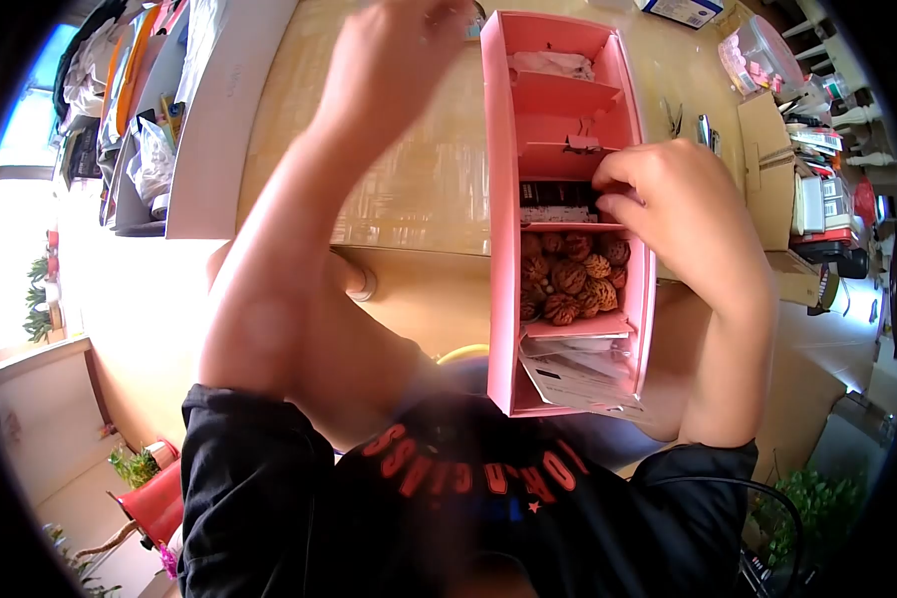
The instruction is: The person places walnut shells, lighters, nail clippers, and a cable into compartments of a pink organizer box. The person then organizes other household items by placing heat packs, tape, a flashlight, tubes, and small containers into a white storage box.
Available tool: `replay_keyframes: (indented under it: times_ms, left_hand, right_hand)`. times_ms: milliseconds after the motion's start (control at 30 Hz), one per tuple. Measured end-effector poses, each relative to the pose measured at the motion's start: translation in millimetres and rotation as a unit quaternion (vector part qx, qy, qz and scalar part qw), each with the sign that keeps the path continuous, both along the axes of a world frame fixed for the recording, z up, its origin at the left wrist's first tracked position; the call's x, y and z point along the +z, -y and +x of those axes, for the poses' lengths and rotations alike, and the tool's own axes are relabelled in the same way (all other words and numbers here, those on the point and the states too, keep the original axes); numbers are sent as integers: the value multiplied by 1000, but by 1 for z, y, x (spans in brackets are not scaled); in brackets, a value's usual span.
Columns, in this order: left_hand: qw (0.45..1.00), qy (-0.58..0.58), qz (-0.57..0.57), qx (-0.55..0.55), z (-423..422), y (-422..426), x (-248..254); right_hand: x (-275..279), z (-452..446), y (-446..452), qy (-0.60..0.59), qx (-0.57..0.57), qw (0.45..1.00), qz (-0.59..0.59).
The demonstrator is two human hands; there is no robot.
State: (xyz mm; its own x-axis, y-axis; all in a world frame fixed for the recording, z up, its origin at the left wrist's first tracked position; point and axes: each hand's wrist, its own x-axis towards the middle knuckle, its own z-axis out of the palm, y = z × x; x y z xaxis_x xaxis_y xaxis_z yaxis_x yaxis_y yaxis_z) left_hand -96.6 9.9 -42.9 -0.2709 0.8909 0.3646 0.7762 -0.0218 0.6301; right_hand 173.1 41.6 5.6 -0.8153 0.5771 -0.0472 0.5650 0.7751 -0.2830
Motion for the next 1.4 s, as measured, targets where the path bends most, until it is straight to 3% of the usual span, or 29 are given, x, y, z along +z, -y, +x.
replay_keyframes:
  times_ms: [33, 100, 233, 267, 367, 600, 700, 733, 833, 900, 933, 1000, 1133, 1167, 1200, 1300, 1400]
  left_hand:
    - [987, -138, 72, 26, -16, -11, -3]
    - [943, -287, 139, 99, -61, -40, -50]
    - [949, -235, -195, 75, -114, -68, -75]
    - [938, -272, -205, 63, -116, -71, -78]
    - [966, -195, -164, 51, -118, -71, -75]
    - [971, -172, -146, 74, -128, -46, -65]
    - [984, -27, -121, 124, -96, -35, -37]
    - [983, -58, -80, 152, -76, -30, -23]
    - [993, 38, 98, 48, -34, -15, -5]
    - [989, 77, 129, -8, 7, 5, 15]
    - [973, 117, 196, -46, 32, 9, 16]
    - [955, 144, 220, -136, 50, 24, 24]
    - [958, 142, -26, -249, 69, 63, 60]
    - [946, 155, -124, -257, 67, 64, 63]
    - [947, 151, -134, -250, 66, 65, 58]
    - [961, 80, -136, -226, 63, 67, 50]
    - [966, 23, -143, -212, 61, 67, 53]
  right_hand:
    - [1, 0, 1, -11, 3, 1000, -10]
    - [-2, 2, 3, -21, 1, 1000, -9]
    - [1, 3, 5, -41, -5, 999, -16]
    - [1, 4, 5, -30, -6, 999, -13]
    - [1, 5, 5, -9, -11, 1000, -9]
    - [4, 7, 9, -22, -2, 1000, -10]
    - [3, 9, 11, -30, 5, 1000, -5]
    - [2, 10, 11, -32, 6, 999, -5]
    - [-3, 12, 9, -39, 11, 999, -25]
    - [-13, 17, 6, -65, 32, 997, 11]
    - [-16, 20, 5, -77, 43, 996, 30]
    - [-15, 21, 6, -59, -11, 997, -41]
    - [-14, 14, 7, -24, -110, 977, -181]
    - [-18, 17, 4, -6, -34, 995, -98]
    - [-21, 18, 1, 6, 35, 999, -6]
    - [-9, 11, 1, 63, -47, 989, -122]
    - [-12, 15, -2, 37, -33, 988, -148]
